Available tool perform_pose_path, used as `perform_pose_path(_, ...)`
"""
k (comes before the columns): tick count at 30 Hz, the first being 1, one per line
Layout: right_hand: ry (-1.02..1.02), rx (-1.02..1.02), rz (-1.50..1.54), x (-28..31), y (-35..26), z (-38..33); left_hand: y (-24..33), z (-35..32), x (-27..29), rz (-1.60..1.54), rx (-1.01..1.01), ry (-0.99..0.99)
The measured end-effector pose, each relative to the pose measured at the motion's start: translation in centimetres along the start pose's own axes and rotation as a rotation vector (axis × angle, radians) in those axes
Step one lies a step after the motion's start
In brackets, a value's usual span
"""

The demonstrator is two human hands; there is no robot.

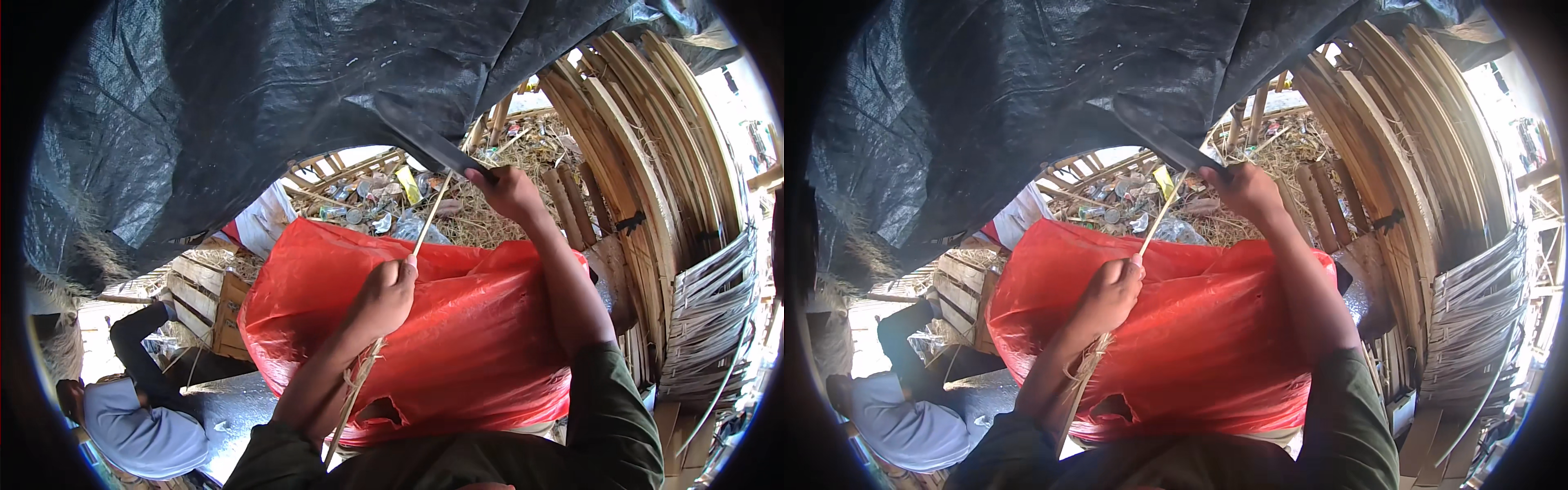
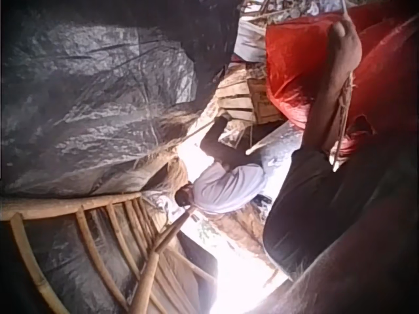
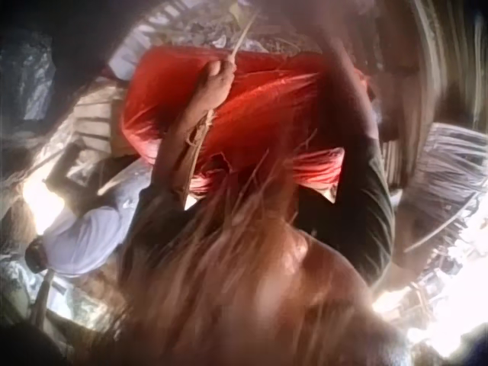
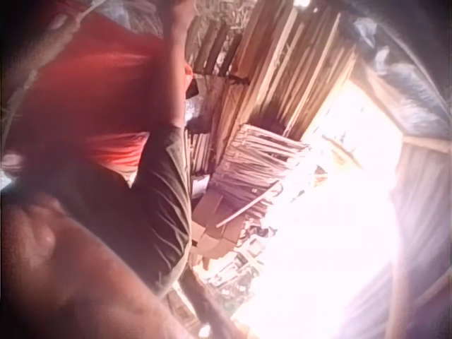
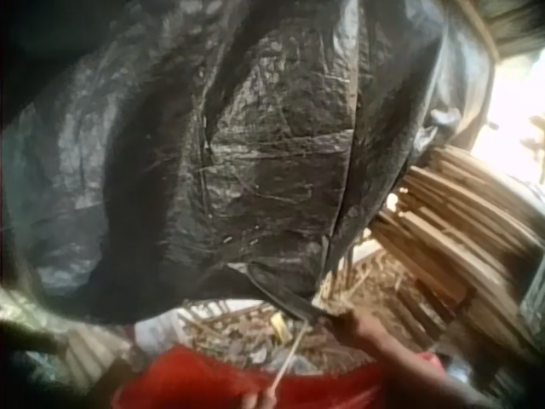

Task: The person trims a bamboo strip with a machete, spreads out a plastic bag on their lap, and scrapes the bamboo strip with the machete.

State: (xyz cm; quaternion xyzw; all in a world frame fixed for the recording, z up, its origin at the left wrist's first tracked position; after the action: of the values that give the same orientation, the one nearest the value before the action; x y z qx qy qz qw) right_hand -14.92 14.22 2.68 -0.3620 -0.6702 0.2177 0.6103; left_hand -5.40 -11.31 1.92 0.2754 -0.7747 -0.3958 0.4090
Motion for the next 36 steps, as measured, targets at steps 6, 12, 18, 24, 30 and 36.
perform_pose_path(6,-0.020,0.158,-0.097,-1.7,-0.5,-1.0,2.3,-0.5,0.9,0.331,-0.185,0.174)
perform_pose_path(12,0.006,0.092,0.006,-1.6,0.6,-0.5,2.1,-0.3,1.4,0.260,-0.023,0.104)
perform_pose_path(18,-0.042,-0.019,-0.011,0.1,1.4,1.5,2.4,-0.5,1.3,0.252,-0.053,0.120)
perform_pose_path(24,-0.063,0.079,0.057,-1.5,0.4,-0.2,1.5,0.3,1.0,0.196,-0.024,0.117)
perform_pose_path(30,-0.128,0.010,0.074,-2.2,1.4,0.4,1.7,0.4,1.2,0.238,-0.076,0.154)
perform_pose_path(36,-0.119,0.021,-0.046,-0.2,-0.1,1.3,0.6,1.8,0.5,0.219,-0.199,0.169)
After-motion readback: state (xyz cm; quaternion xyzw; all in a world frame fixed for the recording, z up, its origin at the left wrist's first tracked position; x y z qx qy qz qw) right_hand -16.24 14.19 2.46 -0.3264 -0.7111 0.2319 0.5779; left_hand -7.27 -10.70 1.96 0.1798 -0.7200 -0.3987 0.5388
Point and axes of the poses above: each hand's wrist, its own z-axis towards the middle knuckle, its own x-axis out of the back of the hand, y = z × x, the point moved 7 cm from there along z, towards the middle knuckle, and after that the axes turned 13 degrees about z, right-handed, at the moved point
